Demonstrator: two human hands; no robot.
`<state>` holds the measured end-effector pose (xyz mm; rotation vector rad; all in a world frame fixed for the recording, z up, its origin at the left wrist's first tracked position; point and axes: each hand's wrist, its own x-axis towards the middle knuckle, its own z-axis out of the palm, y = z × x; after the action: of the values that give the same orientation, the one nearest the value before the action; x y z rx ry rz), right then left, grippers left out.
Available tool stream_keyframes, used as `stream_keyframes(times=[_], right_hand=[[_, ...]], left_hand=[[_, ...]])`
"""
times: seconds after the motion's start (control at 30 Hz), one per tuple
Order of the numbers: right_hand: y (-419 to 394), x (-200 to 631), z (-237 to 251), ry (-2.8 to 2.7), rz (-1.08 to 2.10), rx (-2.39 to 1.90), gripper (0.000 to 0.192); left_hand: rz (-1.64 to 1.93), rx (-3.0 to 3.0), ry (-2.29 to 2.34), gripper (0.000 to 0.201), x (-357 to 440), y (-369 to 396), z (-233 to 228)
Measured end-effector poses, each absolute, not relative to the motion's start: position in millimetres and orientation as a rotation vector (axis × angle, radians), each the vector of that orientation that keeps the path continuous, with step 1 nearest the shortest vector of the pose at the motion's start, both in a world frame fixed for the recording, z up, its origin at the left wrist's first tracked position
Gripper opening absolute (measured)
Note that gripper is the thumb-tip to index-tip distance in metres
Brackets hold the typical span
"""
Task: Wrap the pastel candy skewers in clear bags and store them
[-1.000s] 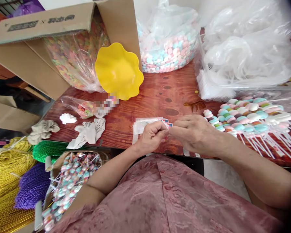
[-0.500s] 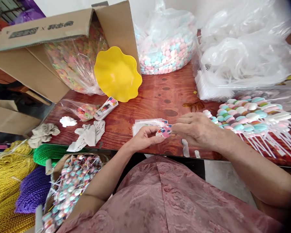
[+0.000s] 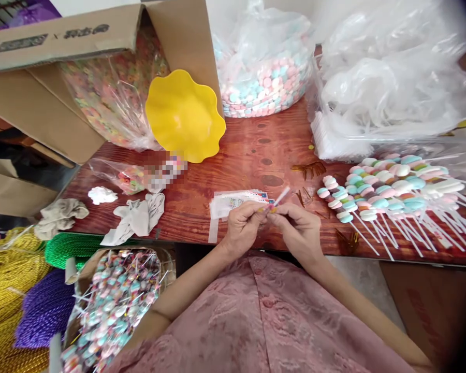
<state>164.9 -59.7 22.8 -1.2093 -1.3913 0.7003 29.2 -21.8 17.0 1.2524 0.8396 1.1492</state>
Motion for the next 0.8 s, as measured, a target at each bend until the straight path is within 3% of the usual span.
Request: stream_keyframes(times=[0.27, 0.53, 0.73, 0.8], right_hand=[[-56, 167, 20, -1.53, 0.608, -1.176, 0.015], [-57, 157, 8, -1.618, 0.289, -1.073, 0.019], [-58, 154, -2, -1.291, 0.647, -1.188, 0.016], [-59, 154, -2, -1.248, 0.727, -1.152, 0.006]], left_hand=[[0.943, 0.849, 0.733, 0.037, 19, -34, 2], [0.934, 1.008, 0.797, 0.04, 19, -30, 8], [0.812, 0.989, 0.851, 0.047, 21, -31, 6], [0.762, 0.984, 0.859, 0.049, 21, -32, 4]])
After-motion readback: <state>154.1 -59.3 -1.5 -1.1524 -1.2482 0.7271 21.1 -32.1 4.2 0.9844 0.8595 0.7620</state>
